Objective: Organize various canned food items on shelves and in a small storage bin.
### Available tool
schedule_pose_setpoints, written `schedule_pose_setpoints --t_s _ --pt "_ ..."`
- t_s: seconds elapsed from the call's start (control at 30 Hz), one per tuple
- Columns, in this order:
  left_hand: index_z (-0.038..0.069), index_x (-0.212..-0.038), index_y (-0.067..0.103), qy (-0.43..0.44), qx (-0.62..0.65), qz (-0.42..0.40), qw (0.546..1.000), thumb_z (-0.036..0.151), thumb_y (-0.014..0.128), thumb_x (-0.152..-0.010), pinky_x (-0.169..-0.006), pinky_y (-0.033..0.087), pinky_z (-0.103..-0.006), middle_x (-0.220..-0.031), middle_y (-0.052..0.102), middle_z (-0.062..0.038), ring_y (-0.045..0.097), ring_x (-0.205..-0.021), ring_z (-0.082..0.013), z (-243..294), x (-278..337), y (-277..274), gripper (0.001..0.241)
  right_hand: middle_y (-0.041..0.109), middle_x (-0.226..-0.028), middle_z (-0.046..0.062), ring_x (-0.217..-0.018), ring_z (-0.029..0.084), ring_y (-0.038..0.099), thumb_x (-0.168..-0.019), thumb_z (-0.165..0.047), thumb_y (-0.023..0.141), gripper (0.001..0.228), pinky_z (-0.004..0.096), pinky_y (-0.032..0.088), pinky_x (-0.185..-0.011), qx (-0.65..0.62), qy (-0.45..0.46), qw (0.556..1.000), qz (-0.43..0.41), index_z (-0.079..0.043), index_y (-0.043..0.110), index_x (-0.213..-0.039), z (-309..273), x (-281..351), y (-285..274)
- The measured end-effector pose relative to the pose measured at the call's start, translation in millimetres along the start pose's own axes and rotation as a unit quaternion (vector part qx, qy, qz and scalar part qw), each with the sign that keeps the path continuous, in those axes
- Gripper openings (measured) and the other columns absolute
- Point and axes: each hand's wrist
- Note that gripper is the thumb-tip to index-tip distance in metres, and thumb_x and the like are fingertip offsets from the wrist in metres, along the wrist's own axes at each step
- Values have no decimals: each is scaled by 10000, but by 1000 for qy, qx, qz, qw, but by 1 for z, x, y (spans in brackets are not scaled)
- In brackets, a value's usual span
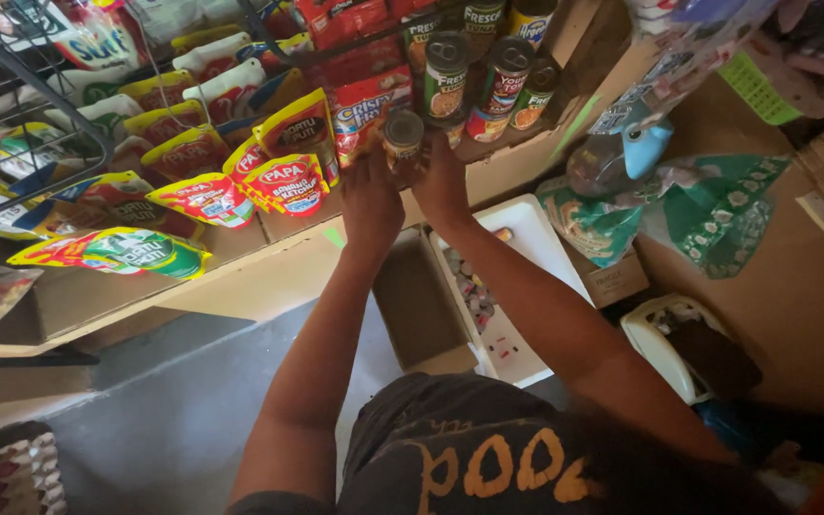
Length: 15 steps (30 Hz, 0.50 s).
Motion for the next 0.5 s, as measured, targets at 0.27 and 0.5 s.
schedule_pose_setpoints --t_s 0.27,0.5 --pt "-56 -1459 448 28 32 0 999 124 659 -951 -941 481 -548 -1219 638 -274 602 -1107 -457 -9 -8 6 579 731 -1229 159 -1148 240 734 -906 -58 783 464 341 605 -911 -17 44 998 30 1 554 -1305 -17 3 3" --pt "-47 -1414 495 40 6 4 999 106 648 -971 -989 469 -545 -1298 601 -275 572 -1173 -476 -7 2 4 494 705 -1287 159 -1186 228 719 -903 -22 762 608 341 617 -958 -89 33 995 24 1 495 -1449 -16 9 3"
Point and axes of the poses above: each hand's wrist, its own x-axis away from the middle knuckle, its own y-axis out of the palm, z = x × y
